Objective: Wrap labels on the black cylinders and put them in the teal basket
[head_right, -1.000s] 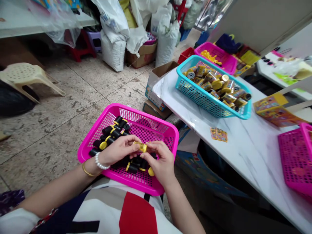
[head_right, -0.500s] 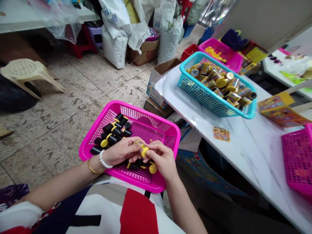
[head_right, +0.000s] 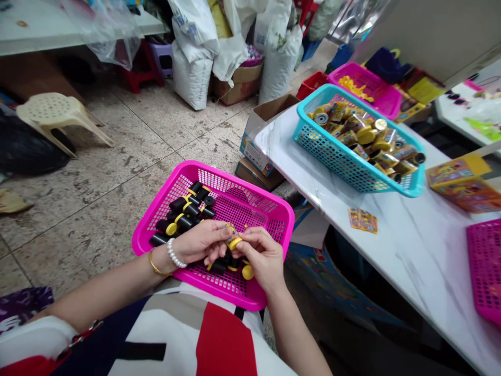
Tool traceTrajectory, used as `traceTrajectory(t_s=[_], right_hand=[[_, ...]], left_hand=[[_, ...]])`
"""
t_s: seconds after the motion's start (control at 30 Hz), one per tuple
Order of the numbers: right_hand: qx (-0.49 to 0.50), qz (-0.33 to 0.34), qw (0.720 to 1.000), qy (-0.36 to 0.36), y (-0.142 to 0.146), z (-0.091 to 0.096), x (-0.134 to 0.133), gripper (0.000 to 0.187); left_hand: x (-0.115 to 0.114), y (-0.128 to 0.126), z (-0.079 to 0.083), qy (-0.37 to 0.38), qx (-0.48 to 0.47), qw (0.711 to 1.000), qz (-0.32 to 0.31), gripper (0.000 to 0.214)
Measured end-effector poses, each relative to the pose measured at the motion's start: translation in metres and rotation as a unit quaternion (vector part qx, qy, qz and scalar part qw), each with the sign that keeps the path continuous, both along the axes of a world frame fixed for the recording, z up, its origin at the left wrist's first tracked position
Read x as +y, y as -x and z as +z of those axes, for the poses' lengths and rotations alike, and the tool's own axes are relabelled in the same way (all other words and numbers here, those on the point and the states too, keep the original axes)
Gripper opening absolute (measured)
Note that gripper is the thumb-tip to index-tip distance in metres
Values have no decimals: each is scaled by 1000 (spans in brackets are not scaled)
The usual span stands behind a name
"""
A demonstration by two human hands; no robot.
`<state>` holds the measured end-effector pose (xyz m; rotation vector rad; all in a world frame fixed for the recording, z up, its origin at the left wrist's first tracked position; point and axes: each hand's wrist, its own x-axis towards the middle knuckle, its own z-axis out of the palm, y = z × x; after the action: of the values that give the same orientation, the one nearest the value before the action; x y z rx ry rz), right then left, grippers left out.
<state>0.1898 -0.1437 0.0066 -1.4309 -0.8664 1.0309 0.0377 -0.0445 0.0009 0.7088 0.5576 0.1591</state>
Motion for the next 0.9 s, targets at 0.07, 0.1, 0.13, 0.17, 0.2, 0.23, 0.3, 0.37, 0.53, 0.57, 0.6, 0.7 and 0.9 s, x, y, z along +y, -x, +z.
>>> traceTrajectory(t_s=[0.07,0.1,0.13,0.17,0.2,0.23,0.3,0.37,0.53,0.57,0.6,0.7,0.9], right_hand=[[-31,10,999,-16,1,1,0,11],[-56,19,998,-29,1,2,0,15],[-84,30,995,-43,1,3,0,19],[-114,38,991,-56,1,4,0,22],[-140,42,987,-70,1,5,0,23],[-162,40,982,-83,1,6,-1,22],[-189,27,976,-103,0,6,-2,17],[-184,16,976,-112,0,6,-4,16],[-93,15,993,-72,3,3,-6,14],[-77,22,995,-56,3,2,-5,22],[-70,29,996,-41,3,2,-5,33],[-134,40,990,-16,5,-1,-5,57],[-323,48,944,-33,13,1,-4,27]], left_hand=[[0,-1,-1,-2,22,1000,2,43],[-1,-2,-1,-3,28,1000,2,44],[-1,-2,-2,-2,29,1000,2,44],[-1,-2,-2,3,25,1000,2,43],[-1,-2,-3,12,16,1000,2,42],[-1,-2,-3,22,6,1000,0,41],[-1,-2,-4,35,-8,999,-6,38],[0,-2,-4,24,-2,1000,-13,37],[0,-5,-5,-7,11,1000,11,38],[0,-5,-6,-2,8,1000,16,38],[1,-5,-7,3,9,1000,18,38],[1,-6,-9,6,23,999,25,39],[-13,-6,-6,-74,65,993,61,44]])
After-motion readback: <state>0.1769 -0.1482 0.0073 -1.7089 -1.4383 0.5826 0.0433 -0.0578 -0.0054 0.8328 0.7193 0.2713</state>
